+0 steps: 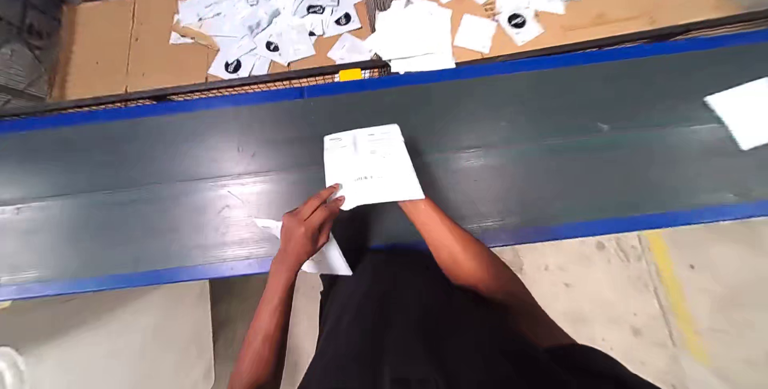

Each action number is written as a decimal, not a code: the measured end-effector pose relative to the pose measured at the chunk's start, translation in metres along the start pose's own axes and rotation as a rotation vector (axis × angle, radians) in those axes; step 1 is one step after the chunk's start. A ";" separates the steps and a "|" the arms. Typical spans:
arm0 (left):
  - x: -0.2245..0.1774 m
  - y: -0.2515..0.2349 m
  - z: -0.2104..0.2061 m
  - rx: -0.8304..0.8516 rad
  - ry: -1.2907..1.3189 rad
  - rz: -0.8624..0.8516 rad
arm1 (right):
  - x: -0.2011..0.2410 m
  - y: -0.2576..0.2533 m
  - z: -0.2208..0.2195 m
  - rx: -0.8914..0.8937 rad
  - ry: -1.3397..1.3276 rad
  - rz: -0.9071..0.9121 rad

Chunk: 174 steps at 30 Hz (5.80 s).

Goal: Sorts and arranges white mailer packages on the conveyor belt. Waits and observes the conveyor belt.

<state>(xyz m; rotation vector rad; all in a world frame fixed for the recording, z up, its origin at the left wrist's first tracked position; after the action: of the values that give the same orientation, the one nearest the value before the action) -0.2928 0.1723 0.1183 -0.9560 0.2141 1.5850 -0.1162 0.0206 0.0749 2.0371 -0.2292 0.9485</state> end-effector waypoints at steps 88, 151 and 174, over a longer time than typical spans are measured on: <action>0.157 -0.087 -0.160 0.489 -0.263 0.680 | -0.029 -0.113 0.124 -0.418 1.321 0.306; 0.259 -0.471 -0.299 0.260 -0.139 0.818 | 0.274 -0.403 0.342 -0.458 0.924 0.347; 0.358 -0.419 -0.114 -0.724 0.733 0.979 | 0.256 -0.455 0.333 -0.379 0.410 0.367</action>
<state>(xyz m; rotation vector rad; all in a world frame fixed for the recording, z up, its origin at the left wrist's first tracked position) 0.1498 0.4795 -0.0431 -2.2266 0.7296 2.1596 0.4573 0.0912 -0.1469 1.4422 -0.5263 1.4058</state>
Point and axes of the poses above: each hand's wrist, its own y-axis away from the middle knuckle, its own z-axis out of the back of the hand, x = y × z, the point moved 7 cm from there along -y, towards the middle knuckle, and after that the axes turned 7 degrees about y, right-handed, at the moved point
